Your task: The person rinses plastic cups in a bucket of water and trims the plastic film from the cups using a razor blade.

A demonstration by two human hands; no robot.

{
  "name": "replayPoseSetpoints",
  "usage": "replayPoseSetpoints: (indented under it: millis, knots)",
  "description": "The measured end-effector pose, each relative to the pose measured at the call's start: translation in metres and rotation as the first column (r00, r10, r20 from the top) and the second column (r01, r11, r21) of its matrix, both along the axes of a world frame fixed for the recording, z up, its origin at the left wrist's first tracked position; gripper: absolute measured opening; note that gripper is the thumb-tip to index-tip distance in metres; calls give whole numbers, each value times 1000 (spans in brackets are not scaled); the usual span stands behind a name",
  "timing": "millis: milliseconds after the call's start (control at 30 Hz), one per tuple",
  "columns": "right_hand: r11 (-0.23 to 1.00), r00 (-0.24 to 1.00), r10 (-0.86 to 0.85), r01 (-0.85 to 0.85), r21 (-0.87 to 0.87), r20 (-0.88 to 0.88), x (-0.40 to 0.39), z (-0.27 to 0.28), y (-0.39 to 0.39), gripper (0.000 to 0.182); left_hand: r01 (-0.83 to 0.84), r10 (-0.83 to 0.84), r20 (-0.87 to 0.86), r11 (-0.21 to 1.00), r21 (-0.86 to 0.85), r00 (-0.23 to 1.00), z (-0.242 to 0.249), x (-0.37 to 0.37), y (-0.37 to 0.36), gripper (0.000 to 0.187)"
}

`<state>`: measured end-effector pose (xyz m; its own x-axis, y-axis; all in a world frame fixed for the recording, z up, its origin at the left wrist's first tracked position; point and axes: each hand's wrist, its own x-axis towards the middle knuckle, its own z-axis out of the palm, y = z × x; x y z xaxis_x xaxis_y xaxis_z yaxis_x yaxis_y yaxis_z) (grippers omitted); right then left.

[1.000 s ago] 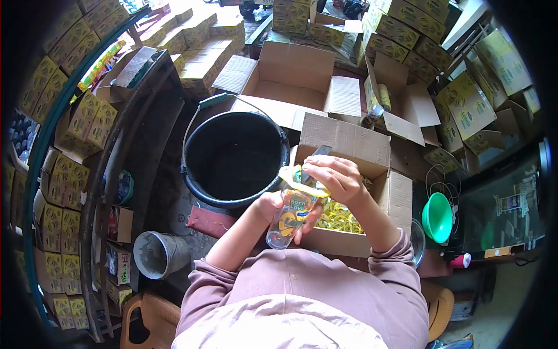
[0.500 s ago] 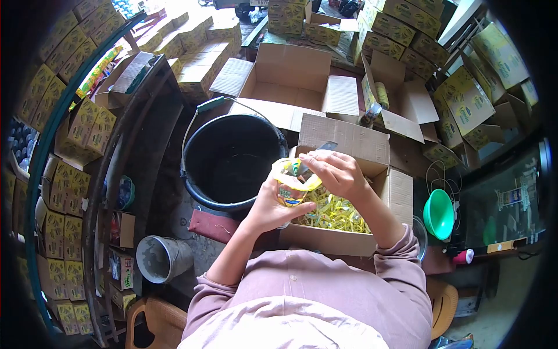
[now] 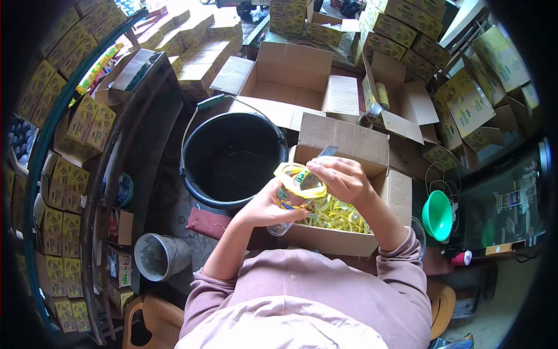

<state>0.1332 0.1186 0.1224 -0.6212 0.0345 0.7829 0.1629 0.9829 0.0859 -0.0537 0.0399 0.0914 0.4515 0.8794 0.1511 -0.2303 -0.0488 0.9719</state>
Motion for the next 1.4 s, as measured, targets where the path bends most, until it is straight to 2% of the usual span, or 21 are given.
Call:
replayPoseSetpoints:
  millis: [133,233,333,433,533,633,667,733,867,967,1033,1133,1167,1200,1233,1267,1300,1333,1367,1400]
  knots:
    - [1000,999,28,-28,1,-25,1,-2,-2,30,66,-58,96,994,-86,994,2,-1,0,45]
    - [996,996,89,-90,-26,-28,0,4,-6,29,232,-215,114,958,-167,970,12,-7,2,36]
    - [997,996,77,-76,11,-47,0,-1,-5,31,254,-223,190,954,-159,956,10,-5,2,35]
    - [997,996,81,-81,7,-36,1,1,-8,31,368,-312,274,912,-180,910,4,-5,4,33]
    - [994,993,107,-107,10,-41,-2,3,-11,29,583,-517,371,808,-88,772,-4,-2,10,35]
    - [994,994,103,-103,22,-30,-2,9,-13,27,612,-454,571,783,-111,684,-1,4,4,40]
    - [992,992,126,-125,24,-32,-3,10,-13,24,648,-481,617,759,-63,623,-9,6,7,41]
    - [985,985,170,-169,29,-34,-5,12,-13,18,707,-504,678,707,-32,535,-16,8,8,44]
    - [990,988,139,-136,45,-74,-5,9,-13,14,792,-529,767,608,44,364,-21,14,11,55]
    - [990,982,134,-128,52,-134,-5,6,-10,16,824,-498,814,565,44,298,-24,19,9,64]
    - [995,981,93,-86,49,-172,-2,4,-6,21,824,-503,783,566,-21,365,-23,17,8,67]
    - [996,937,-87,76,-45,-338,2,6,-4,18,777,-537,706,629,-29,461,-18,15,12,67]
    - [989,912,-147,122,-89,-383,7,4,-2,18,728,-548,648,686,-12,528,-15,12,14,63]
    - [980,904,-188,148,-131,-385,15,1,1,17,651,-537,537,759,-30,651,-13,6,18,60]
    - [942,891,-307,234,-241,-335,21,-3,1,18,566,-505,414,823,-32,757,-12,0,19,57]
    - [884,867,-417,318,-343,-273,28,-9,-2,18,399,-372,324,917,-21,870,-9,-3,16,64]
    - [808,832,-517,398,-436,-199,36,-16,-5,19,340,-328,319,940,19,889,-9,-5,16,62]
    - [695,821,-570,494,-522,18,48,-31,-5,37,220,-229,242,973,66,943,-9,-7,16,63]
    - [587,748,-581,658,-472,320,53,-46,-7,47,100,-120,169,988,122,978,-9,-8,16,64]
    - [484,599,-540,796,-363,591,56,-57,-10,57,-43,28,76,978,202,997,-3,-6,13,63]
